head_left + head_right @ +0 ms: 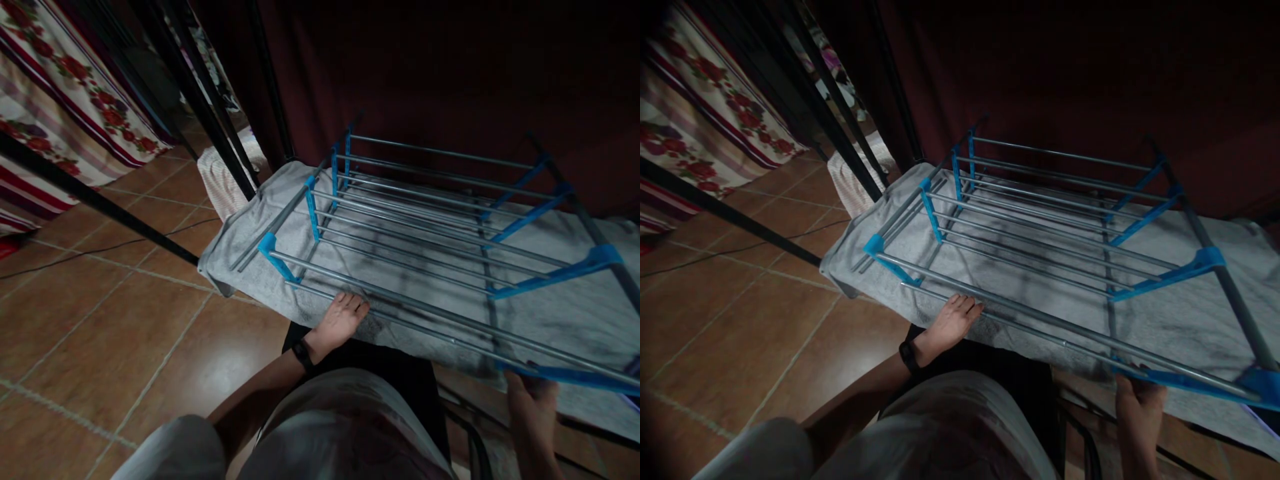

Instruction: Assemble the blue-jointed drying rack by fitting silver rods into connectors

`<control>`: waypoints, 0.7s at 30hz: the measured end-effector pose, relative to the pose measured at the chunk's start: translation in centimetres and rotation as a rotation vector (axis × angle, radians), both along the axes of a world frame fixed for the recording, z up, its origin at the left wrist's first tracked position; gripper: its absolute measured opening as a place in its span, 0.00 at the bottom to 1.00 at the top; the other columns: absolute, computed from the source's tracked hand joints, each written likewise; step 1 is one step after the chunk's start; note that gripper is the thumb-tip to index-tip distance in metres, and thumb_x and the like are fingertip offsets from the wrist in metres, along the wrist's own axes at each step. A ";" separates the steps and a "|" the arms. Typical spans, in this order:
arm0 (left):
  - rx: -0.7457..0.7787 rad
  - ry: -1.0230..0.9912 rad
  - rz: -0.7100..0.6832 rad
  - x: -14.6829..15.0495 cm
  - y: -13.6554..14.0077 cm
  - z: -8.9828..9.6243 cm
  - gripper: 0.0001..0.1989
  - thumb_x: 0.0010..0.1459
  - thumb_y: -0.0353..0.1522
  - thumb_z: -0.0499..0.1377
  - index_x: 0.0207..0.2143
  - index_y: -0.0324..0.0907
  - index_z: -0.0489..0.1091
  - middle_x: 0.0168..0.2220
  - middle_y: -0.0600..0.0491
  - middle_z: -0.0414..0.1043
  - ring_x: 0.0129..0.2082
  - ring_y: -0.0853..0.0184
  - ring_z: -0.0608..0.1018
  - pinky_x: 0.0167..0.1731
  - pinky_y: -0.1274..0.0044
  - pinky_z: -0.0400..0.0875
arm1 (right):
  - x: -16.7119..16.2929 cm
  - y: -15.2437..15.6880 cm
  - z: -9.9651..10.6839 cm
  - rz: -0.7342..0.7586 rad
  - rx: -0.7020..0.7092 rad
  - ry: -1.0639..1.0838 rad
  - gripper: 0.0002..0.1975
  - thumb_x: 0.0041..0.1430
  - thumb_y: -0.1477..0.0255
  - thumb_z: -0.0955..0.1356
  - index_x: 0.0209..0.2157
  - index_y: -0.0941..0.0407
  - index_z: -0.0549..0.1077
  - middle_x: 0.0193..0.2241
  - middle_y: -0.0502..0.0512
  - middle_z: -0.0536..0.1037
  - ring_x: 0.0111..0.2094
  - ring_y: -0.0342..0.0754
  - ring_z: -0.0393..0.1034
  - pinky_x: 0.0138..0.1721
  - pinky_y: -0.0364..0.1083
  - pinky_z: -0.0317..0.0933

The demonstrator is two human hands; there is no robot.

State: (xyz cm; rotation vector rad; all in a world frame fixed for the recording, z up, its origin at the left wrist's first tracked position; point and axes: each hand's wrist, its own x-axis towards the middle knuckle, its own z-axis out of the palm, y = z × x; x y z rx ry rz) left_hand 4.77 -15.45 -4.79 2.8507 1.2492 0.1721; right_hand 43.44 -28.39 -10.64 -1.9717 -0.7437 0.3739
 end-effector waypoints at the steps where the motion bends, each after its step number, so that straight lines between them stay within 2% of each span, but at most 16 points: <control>1: 0.003 -0.002 0.001 0.0 0.0 -0.2 0.15 0.69 0.27 0.47 0.53 0.40 0.68 0.44 0.46 0.72 0.44 0.61 0.72 0.48 0.67 0.64 | 0.0 0.0 0.0 0.002 -0.005 -0.003 0.23 0.44 0.57 0.71 0.39 0.57 0.70 0.34 0.58 0.75 0.38 0.57 0.70 0.42 0.55 0.64; 8: -0.009 -0.001 0.010 0.0 -0.3 -1.2 0.16 0.68 0.25 0.49 0.54 0.40 0.68 0.47 0.46 0.71 0.47 0.60 0.72 0.52 0.67 0.63 | -0.5 0.1 0.0 -0.039 0.028 0.012 0.25 0.44 0.56 0.71 0.41 0.57 0.69 0.36 0.57 0.74 0.40 0.57 0.70 0.44 0.56 0.64; 14: -0.014 0.000 -0.015 -0.5 0.0 -1.0 0.16 0.68 0.26 0.48 0.55 0.41 0.68 0.46 0.46 0.72 0.47 0.61 0.73 0.51 0.68 0.65 | -0.4 0.5 -0.1 -0.027 0.066 0.035 0.25 0.43 0.55 0.71 0.40 0.57 0.71 0.36 0.59 0.76 0.41 0.59 0.71 0.44 0.55 0.64; 21: -0.050 0.023 -0.060 -1.1 0.0 -0.8 0.20 0.67 0.24 0.48 0.58 0.42 0.66 0.47 0.46 0.72 0.48 0.61 0.74 0.53 0.68 0.65 | 0.8 0.2 -1.5 0.004 0.029 -0.071 0.26 0.51 0.53 0.65 0.45 0.58 0.71 0.43 0.62 0.75 0.47 0.59 0.69 0.53 0.58 0.59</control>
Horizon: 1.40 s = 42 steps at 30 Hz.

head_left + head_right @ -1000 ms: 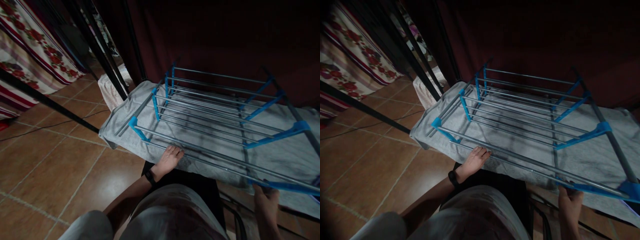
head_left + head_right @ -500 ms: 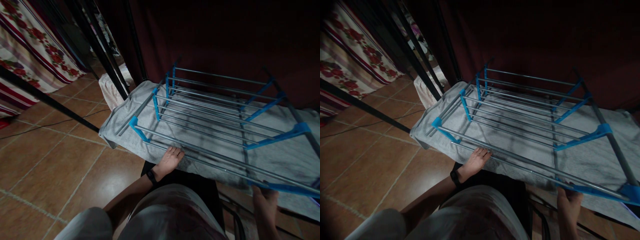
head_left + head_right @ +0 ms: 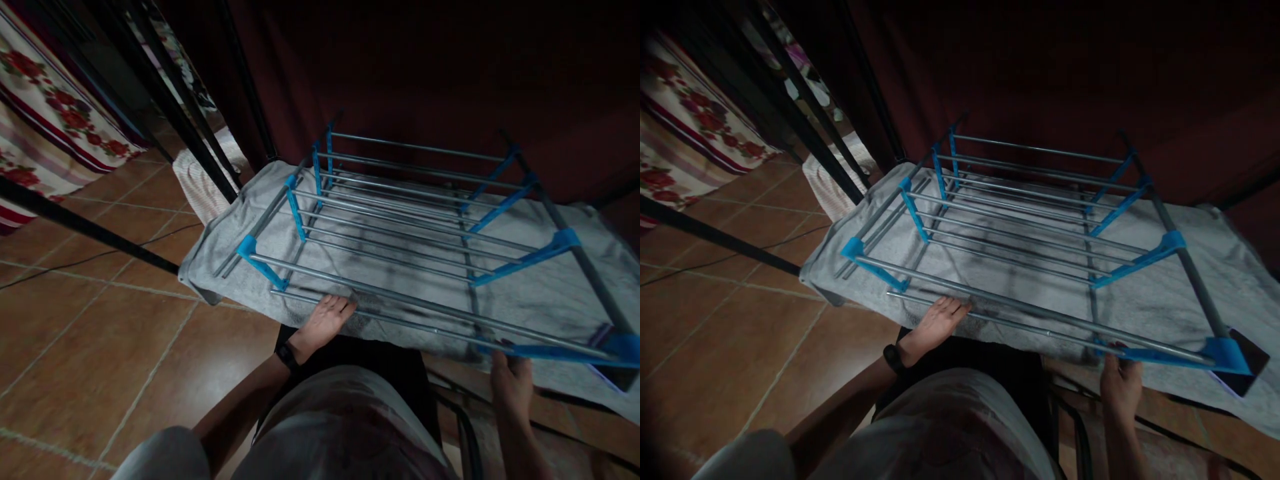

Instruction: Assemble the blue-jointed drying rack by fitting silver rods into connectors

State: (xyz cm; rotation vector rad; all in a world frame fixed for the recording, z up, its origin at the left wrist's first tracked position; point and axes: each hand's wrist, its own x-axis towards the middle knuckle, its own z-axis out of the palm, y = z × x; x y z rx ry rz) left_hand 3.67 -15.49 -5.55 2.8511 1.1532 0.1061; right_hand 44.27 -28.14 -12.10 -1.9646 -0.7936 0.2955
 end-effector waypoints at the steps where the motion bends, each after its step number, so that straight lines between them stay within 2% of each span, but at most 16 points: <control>1: 0.001 0.004 -0.006 -0.1 -0.1 0.0 0.21 0.66 0.23 0.48 0.59 0.42 0.65 0.47 0.46 0.72 0.48 0.61 0.74 0.53 0.68 0.65 | 0.1 -0.1 -0.1 -0.009 -0.025 -0.028 0.26 0.52 0.54 0.64 0.45 0.58 0.71 0.44 0.63 0.75 0.48 0.60 0.68 0.53 0.58 0.58; 5: 0.006 0.022 -0.050 -0.5 0.2 0.0 0.19 0.66 0.24 0.49 0.57 0.41 0.66 0.46 0.46 0.73 0.45 0.61 0.75 0.49 0.69 0.67 | 0.1 -0.4 -0.4 -0.062 -0.164 -0.126 0.24 0.55 0.55 0.62 0.45 0.59 0.72 0.42 0.66 0.75 0.46 0.62 0.68 0.50 0.59 0.59; 8: -0.004 0.018 -0.076 -0.5 0.7 0.2 0.15 0.68 0.26 0.50 0.54 0.41 0.69 0.45 0.46 0.74 0.43 0.61 0.76 0.46 0.70 0.68 | 0.0 -0.5 -0.4 -0.070 -0.203 -0.168 0.25 0.56 0.55 0.62 0.46 0.58 0.71 0.41 0.66 0.75 0.44 0.62 0.69 0.48 0.59 0.60; 13: 0.007 -0.043 -0.046 -0.3 0.9 0.3 0.15 0.71 0.37 0.50 0.51 0.42 0.71 0.43 0.46 0.75 0.41 0.62 0.77 0.43 0.71 0.68 | -0.1 -0.4 -0.4 -0.038 -0.162 -0.159 0.25 0.57 0.54 0.61 0.47 0.58 0.71 0.42 0.65 0.75 0.44 0.61 0.69 0.46 0.56 0.60; 16: 0.018 -0.037 -0.040 -0.3 0.8 0.2 0.16 0.70 0.39 0.50 0.51 0.42 0.71 0.41 0.46 0.75 0.40 0.62 0.77 0.42 0.72 0.68 | -0.1 -0.3 -0.5 -0.038 -0.177 -0.182 0.24 0.58 0.54 0.61 0.45 0.58 0.71 0.41 0.65 0.76 0.43 0.60 0.69 0.45 0.56 0.60; 20: 0.068 -0.012 -0.061 -0.5 1.2 0.3 0.20 0.71 0.37 0.49 0.62 0.48 0.64 0.40 0.48 0.75 0.39 0.62 0.78 0.41 0.71 0.68 | -0.5 -0.2 -0.6 -0.062 -0.199 -0.204 0.23 0.59 0.54 0.60 0.44 0.57 0.70 0.39 0.65 0.76 0.41 0.59 0.70 0.43 0.54 0.60; 22: 0.078 -0.019 -0.083 -0.6 1.6 0.3 0.21 0.71 0.37 0.48 0.64 0.51 0.62 0.39 0.49 0.74 0.37 0.62 0.78 0.40 0.72 0.68 | -0.7 -0.1 -0.5 -0.066 -0.181 -0.192 0.22 0.60 0.54 0.60 0.44 0.57 0.70 0.39 0.64 0.76 0.40 0.58 0.70 0.43 0.54 0.60; 26: 0.096 -0.077 -0.099 -0.2 2.0 -0.1 0.18 0.71 0.34 0.48 0.59 0.45 0.69 0.38 0.47 0.75 0.38 0.61 0.78 0.42 0.70 0.69 | -0.7 0.2 -0.5 -0.004 -0.102 -0.122 0.22 0.60 0.54 0.61 0.43 0.57 0.70 0.39 0.63 0.77 0.41 0.55 0.70 0.46 0.53 0.61; 29: 0.121 -0.114 -0.110 0.4 1.9 -0.5 0.18 0.71 0.34 0.47 0.56 0.41 0.70 0.40 0.45 0.77 0.40 0.60 0.78 0.43 0.70 0.70 | -0.5 0.4 -0.5 0.012 -0.068 -0.085 0.22 0.61 0.54 0.62 0.44 0.57 0.71 0.40 0.61 0.78 0.41 0.54 0.70 0.48 0.53 0.62; 33: 0.062 -0.103 -0.123 0.3 2.5 -0.2 0.19 0.71 0.39 0.47 0.54 0.43 0.71 0.41 0.47 0.78 0.36 0.62 0.80 0.36 0.73 0.69 | -0.5 0.6 -0.4 0.001 -0.079 -0.096 0.20 0.61 0.55 0.62 0.43 0.57 0.72 0.39 0.61 0.78 0.41 0.54 0.70 0.48 0.53 0.62; 37: 0.109 -0.017 -0.018 -1.4 3.9 0.5 0.20 0.71 0.40 0.45 0.50 0.43 0.74 0.38 0.47 0.79 0.29 0.63 0.79 0.27 0.75 0.64 | -0.6 0.7 -0.3 -0.017 -0.071 -0.073 0.21 0.62 0.55 0.62 0.44 0.57 0.72 0.37 0.61 0.79 0.40 0.54 0.71 0.47 0.53 0.63; 39: 0.118 0.010 0.002 -2.0 4.2 0.7 0.21 0.71 0.41 0.45 0.49 0.43 0.74 0.38 0.48 0.79 0.29 0.63 0.80 0.27 0.75 0.64 | -0.6 0.7 -0.4 -0.001 -0.048 -0.067 0.21 0.62 0.56 0.62 0.46 0.57 0.72 0.39 0.61 0.79 0.41 0.54 0.72 0.48 0.53 0.63; 42: 0.053 0.042 -0.040 -1.8 3.5 0.4 0.21 0.71 0.40 0.44 0.49 0.45 0.75 0.40 0.48 0.80 0.32 0.62 0.80 0.29 0.75 0.66 | -0.3 0.4 -0.9 0.039 -0.022 -0.065 0.20 0.61 0.58 0.63 0.47 0.57 0.73 0.41 0.60 0.79 0.42 0.54 0.73 0.48 0.53 0.65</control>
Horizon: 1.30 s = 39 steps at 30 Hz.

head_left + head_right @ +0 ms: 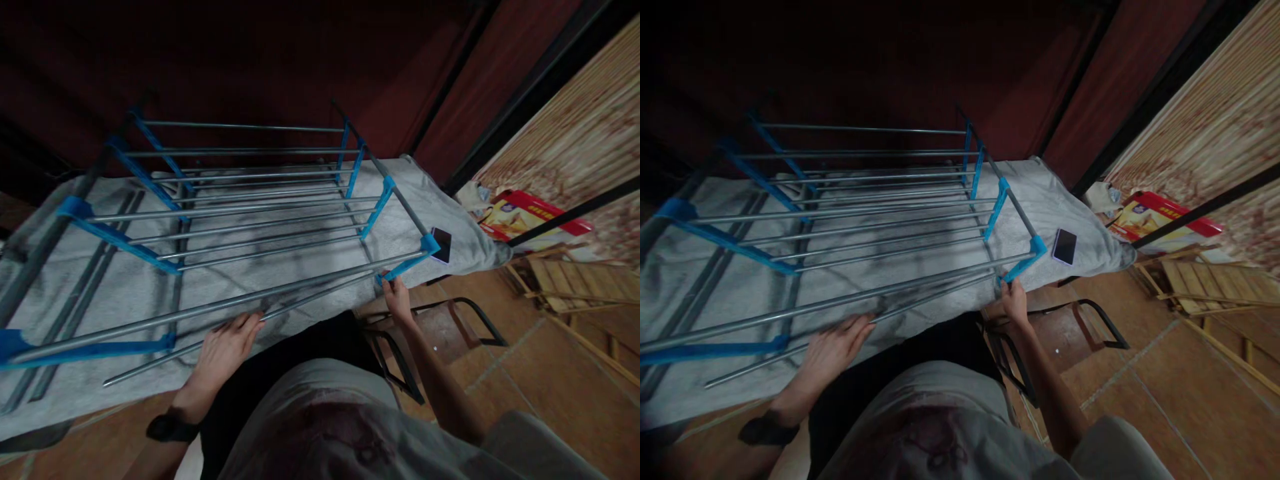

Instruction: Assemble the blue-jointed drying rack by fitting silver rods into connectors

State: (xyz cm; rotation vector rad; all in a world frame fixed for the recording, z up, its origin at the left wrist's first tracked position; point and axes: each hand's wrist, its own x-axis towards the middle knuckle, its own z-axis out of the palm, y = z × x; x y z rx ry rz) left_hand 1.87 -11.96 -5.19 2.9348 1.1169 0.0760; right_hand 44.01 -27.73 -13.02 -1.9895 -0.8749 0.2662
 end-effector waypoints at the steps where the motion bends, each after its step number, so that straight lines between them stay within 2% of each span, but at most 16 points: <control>1: -0.020 0.004 -0.013 0.3 -0.3 -0.2 0.21 0.71 0.40 0.44 0.50 0.45 0.75 0.41 0.48 0.80 0.33 0.62 0.81 0.30 0.74 0.67 | 0.1 -0.1 -0.2 0.021 0.006 0.002 0.19 0.61 0.59 0.63 0.46 0.56 0.73 0.42 0.60 0.79 0.43 0.54 0.73 0.49 0.53 0.65; 5: -0.029 -0.042 -0.038 1.5 -1.3 -1.4 0.21 0.71 0.40 0.45 0.50 0.45 0.75 0.40 0.47 0.80 0.34 0.61 0.81 0.32 0.74 0.68 | 0.6 -0.6 -0.9 0.081 -0.001 0.004 0.16 0.58 0.66 0.62 0.44 0.55 0.74 0.44 0.60 0.79 0.47 0.54 0.73 0.53 0.54 0.64; 9: 0.007 -0.085 -0.068 2.0 -1.2 -2.0 0.20 0.72 0.40 0.45 0.50 0.46 0.75 0.38 0.50 0.80 0.32 0.62 0.81 0.31 0.74 0.67 | 0.9 -0.6 -1.0 0.083 -0.018 0.008 0.19 0.56 0.69 0.61 0.46 0.56 0.75 0.45 0.59 0.80 0.48 0.54 0.73 0.54 0.56 0.64; 14: 0.025 -0.104 -0.088 2.1 -0.9 -2.5 0.20 0.72 0.40 0.46 0.50 0.45 0.75 0.38 0.50 0.80 0.31 0.62 0.81 0.30 0.73 0.66 | 0.8 -0.5 -0.6 0.062 -0.045 0.004 0.22 0.54 0.69 0.61 0.48 0.57 0.75 0.45 0.60 0.80 0.48 0.55 0.74 0.52 0.55 0.66; 22: -0.052 -0.089 -0.067 2.2 -0.6 -2.7 0.21 0.72 0.41 0.44 0.49 0.45 0.75 0.40 0.50 0.81 0.32 0.61 0.81 0.31 0.73 0.67 | 1.0 -0.5 -0.9 0.056 -0.069 0.012 0.24 0.53 0.70 0.61 0.50 0.57 0.75 0.45 0.59 0.81 0.48 0.55 0.74 0.54 0.56 0.65; 29: -0.126 -0.089 -0.051 2.2 -0.2 -2.8 0.23 0.72 0.42 0.43 0.50 0.45 0.75 0.44 0.49 0.81 0.36 0.60 0.82 0.32 0.73 0.69 | 0.8 -0.5 -0.7 0.059 -0.045 0.044 0.22 0.53 0.70 0.62 0.48 0.57 0.76 0.47 0.59 0.80 0.50 0.56 0.74 0.55 0.56 0.65; 33: -0.136 -0.085 -0.011 2.1 0.2 -3.2 0.23 0.71 0.43 0.43 0.52 0.47 0.75 0.46 0.50 0.81 0.37 0.60 0.82 0.32 0.73 0.70 | 0.7 -0.5 -0.7 0.055 -0.043 0.053 0.22 0.53 0.70 0.62 0.49 0.57 0.75 0.47 0.60 0.80 0.49 0.56 0.73 0.55 0.56 0.65; 39: -0.140 -0.076 -0.028 1.9 0.4 -3.7 0.24 0.71 0.43 0.43 0.53 0.46 0.74 0.47 0.49 0.80 0.38 0.58 0.82 0.33 0.72 0.70 | 0.7 -0.4 -0.8 0.053 -0.042 0.053 0.19 0.53 0.70 0.62 0.45 0.55 0.76 0.46 0.58 0.80 0.50 0.54 0.73 0.56 0.54 0.64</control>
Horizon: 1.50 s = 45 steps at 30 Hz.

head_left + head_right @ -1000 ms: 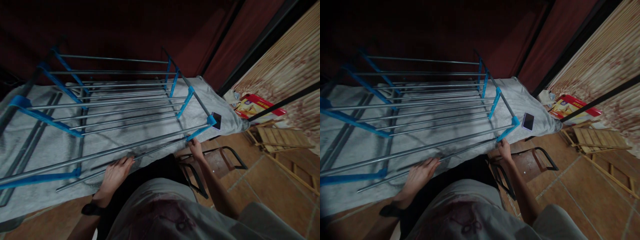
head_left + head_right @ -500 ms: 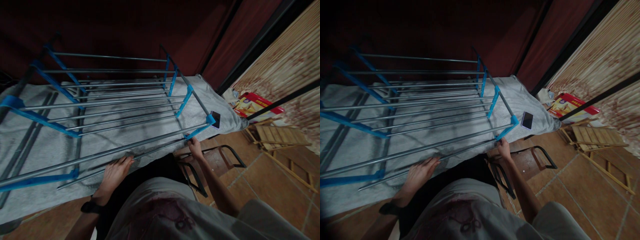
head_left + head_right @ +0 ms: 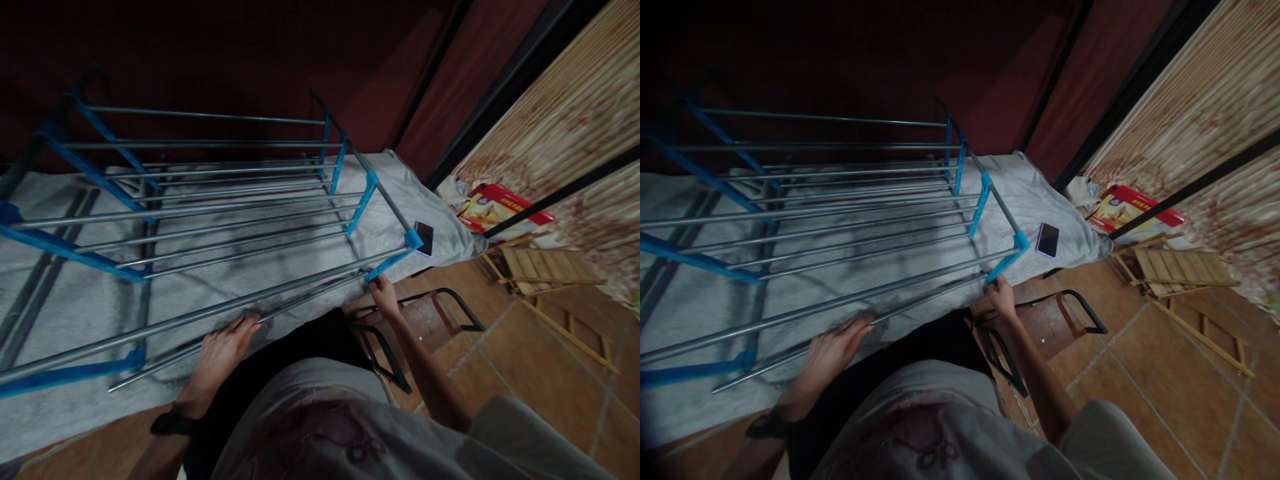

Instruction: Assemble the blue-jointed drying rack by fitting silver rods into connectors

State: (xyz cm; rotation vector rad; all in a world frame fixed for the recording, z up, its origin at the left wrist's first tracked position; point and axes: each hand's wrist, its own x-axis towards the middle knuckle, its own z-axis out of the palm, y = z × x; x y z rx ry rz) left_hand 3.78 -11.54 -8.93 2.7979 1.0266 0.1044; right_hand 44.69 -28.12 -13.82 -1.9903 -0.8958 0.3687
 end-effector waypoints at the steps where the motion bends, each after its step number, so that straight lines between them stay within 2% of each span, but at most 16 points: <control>1: -0.005 0.001 0.006 0.0 0.0 0.0 0.24 0.71 0.43 0.43 0.53 0.46 0.74 0.47 0.49 0.80 0.38 0.58 0.82 0.32 0.72 0.70 | 0.0 0.0 0.0 0.000 0.002 0.002 0.18 0.53 0.70 0.62 0.44 0.55 0.76 0.46 0.58 0.80 0.49 0.54 0.74 0.56 0.54 0.64; 7: -0.026 -0.012 0.005 0.2 -0.2 0.4 0.22 0.71 0.42 0.44 0.52 0.47 0.74 0.47 0.49 0.80 0.36 0.60 0.82 0.32 0.73 0.70 | -0.2 0.1 0.3 -0.003 0.009 0.008 0.19 0.52 0.71 0.62 0.45 0.55 0.76 0.41 0.56 0.81 0.46 0.53 0.74 0.54 0.53 0.65; 14: 0.025 -0.022 -0.007 0.0 -0.3 0.1 0.21 0.70 0.42 0.45 0.51 0.47 0.75 0.45 0.49 0.81 0.31 0.61 0.82 0.28 0.74 0.68 | -0.5 0.2 0.9 -0.036 -0.029 -0.032 0.20 0.52 0.71 0.62 0.45 0.55 0.76 0.41 0.57 0.81 0.45 0.53 0.74 0.52 0.52 0.66; 22: 0.019 -0.014 -0.022 0.1 -0.1 0.0 0.22 0.71 0.42 0.45 0.52 0.47 0.75 0.47 0.50 0.81 0.35 0.59 0.83 0.30 0.72 0.70 | -0.5 0.1 0.9 -0.012 -0.020 0.008 0.19 0.53 0.70 0.62 0.44 0.56 0.76 0.39 0.56 0.80 0.46 0.53 0.73 0.54 0.53 0.65; 26: 0.033 -0.014 -0.029 0.2 0.0 -0.1 0.22 0.70 0.43 0.45 0.52 0.47 0.75 0.46 0.50 0.81 0.35 0.60 0.83 0.32 0.72 0.70 | -0.5 0.2 0.8 -0.010 -0.014 0.005 0.19 0.52 0.70 0.62 0.45 0.56 0.75 0.41 0.57 0.80 0.47 0.53 0.73 0.55 0.54 0.65; 37: -0.016 -0.008 0.003 1.2 0.1 0.7 0.23 0.71 0.41 0.43 0.52 0.46 0.75 0.46 0.47 0.80 0.37 0.60 0.82 0.34 0.72 0.71 | -1.2 0.2 1.1 -0.077 -0.028 -0.023 0.19 0.49 0.69 0.63 0.43 0.54 0.76 0.39 0.57 0.81 0.43 0.54 0.74 0.50 0.53 0.66; 42: 0.011 -0.011 -0.005 1.2 0.1 0.2 0.23 0.71 0.41 0.43 0.53 0.45 0.74 0.47 0.47 0.80 0.41 0.57 0.82 0.38 0.70 0.71 | -1.2 0.4 1.5 -0.118 -0.003 0.016 0.20 0.48 0.67 0.65 0.44 0.53 0.75 0.37 0.57 0.81 0.41 0.55 0.74 0.48 0.53 0.67; 45: -0.015 -0.007 0.021 1.5 -0.3 0.2 0.21 0.72 0.40 0.45 0.53 0.45 0.73 0.48 0.47 0.79 0.42 0.58 0.81 0.39 0.71 0.70 | -1.2 0.3 1.6 -0.091 0.001 0.035 0.20 0.48 0.66 0.65 0.44 0.53 0.76 0.38 0.57 0.81 0.42 0.56 0.73 0.48 0.55 0.67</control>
